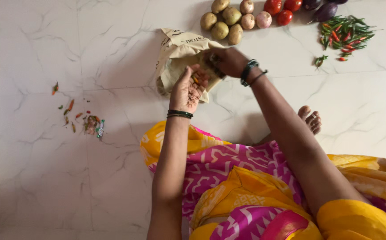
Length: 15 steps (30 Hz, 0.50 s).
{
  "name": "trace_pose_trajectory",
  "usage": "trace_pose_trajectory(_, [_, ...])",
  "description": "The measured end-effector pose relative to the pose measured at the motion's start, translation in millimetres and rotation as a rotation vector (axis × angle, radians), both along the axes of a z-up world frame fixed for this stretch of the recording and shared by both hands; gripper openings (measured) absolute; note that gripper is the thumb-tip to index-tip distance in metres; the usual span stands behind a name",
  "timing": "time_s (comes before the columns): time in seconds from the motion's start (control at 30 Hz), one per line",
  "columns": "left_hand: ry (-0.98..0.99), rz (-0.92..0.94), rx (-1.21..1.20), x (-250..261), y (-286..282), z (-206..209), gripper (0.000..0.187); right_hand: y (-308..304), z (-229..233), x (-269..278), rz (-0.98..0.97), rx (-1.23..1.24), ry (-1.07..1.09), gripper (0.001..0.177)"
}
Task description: The person sits on the floor and sorts vegetables, including green chilies, potatoes, onions, tomatoes, and eggplants, into a cloth bag. They handle the chilies individually, removing stems, and then place the other vegetables into the bag.
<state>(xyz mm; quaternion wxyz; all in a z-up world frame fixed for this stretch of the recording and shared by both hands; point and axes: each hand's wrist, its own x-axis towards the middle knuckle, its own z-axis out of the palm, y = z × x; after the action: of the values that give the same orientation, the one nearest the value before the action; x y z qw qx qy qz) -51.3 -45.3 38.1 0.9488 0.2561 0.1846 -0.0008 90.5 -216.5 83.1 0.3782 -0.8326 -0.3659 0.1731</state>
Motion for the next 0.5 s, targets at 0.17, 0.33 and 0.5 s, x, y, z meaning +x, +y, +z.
trace_pose_trajectory(0.17, [-0.010, 0.106, -0.174, 2, -42, -17, 0.029, -55, 55, -25, -0.149, 0.023, -0.143, 0.021])
trace_pose_trajectory(0.33, [0.022, 0.114, -0.198, 31, -133, -44, 0.035, -80, 22, -75, -0.150, -0.323, -0.246, 0.024])
trace_pose_trajectory(0.5, [0.147, 0.000, -0.095, 35, -197, -37, 0.033, -133, 4, -67, -0.213, -0.372, -0.152, 0.023])
